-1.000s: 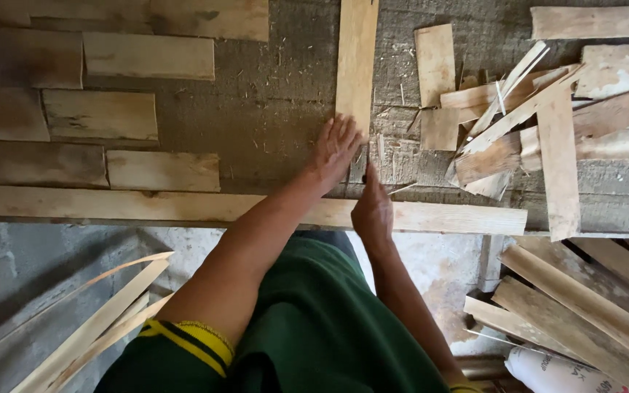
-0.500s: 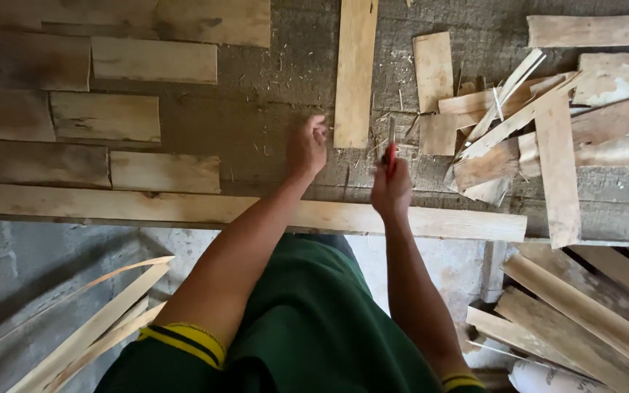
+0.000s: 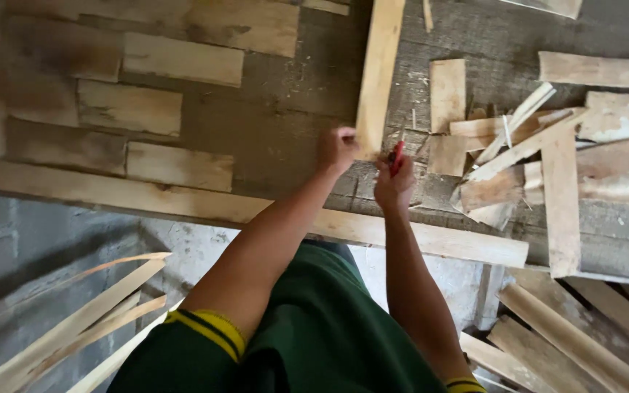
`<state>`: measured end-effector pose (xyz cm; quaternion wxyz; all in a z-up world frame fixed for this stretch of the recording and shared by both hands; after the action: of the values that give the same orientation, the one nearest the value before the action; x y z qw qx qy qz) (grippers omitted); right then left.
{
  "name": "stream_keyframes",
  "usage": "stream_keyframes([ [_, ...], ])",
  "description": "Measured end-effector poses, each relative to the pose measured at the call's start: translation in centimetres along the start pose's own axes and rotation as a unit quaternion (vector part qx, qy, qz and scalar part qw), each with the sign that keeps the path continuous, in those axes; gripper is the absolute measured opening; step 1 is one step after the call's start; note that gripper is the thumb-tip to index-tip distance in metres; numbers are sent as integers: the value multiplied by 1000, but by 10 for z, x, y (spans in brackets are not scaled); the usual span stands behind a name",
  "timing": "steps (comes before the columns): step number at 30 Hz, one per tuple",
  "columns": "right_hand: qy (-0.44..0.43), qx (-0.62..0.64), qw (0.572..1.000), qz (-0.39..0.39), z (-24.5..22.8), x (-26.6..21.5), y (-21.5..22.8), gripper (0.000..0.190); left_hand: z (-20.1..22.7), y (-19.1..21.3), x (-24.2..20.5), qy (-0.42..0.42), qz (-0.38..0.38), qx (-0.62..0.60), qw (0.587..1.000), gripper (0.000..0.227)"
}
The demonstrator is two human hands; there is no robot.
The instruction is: Trimming and fitting thin wood planks using a utility knife on a flat surface.
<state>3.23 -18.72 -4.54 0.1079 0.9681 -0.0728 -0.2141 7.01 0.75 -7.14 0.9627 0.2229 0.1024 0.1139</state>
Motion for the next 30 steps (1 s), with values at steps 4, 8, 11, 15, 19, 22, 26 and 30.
stream_keyframes([
  [4,118,-172,958,196,68,26,36,26,38,27,-13,-13,8,-40,999,20],
  [8,200,-256,931,169,-1,-26,48,42,30,52,-33,-19,29,-37,999,18],
  [11,136,-355,913,148,-37,-52,45,51,20,72,-42,-53,31,-27,998,19],
  [15,103,-442,882,124,-26,-54,42,56,28,117,-53,-92,32,-19,995,19],
  [19,131,-464,867,126,-21,-51,44,64,35,162,-52,-125,-3,-27,992,22],
  [22,261,-478,821,173,-80,-84,34,63,60,206,-55,-65,-54,-11,996,24],
  [26,320,-450,823,136,-143,-97,9,78,19,226,-44,-86,-74,-23,993,22],
  [30,391,-539,746,10,-193,-110,-38,94,-7,244,-35,-139,-127,-62,980,19],
])
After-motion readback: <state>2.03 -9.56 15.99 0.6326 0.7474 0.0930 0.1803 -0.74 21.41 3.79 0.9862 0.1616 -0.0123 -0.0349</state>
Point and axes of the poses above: each hand's wrist, its own x-axis towards the middle knuckle, its own y-axis out of the back of the hand, z = x × y, the point moved 6 cm from there along x, towards the middle knuckle, and after that the axes turned 11 degrees about -y, right-handed, at the moved point
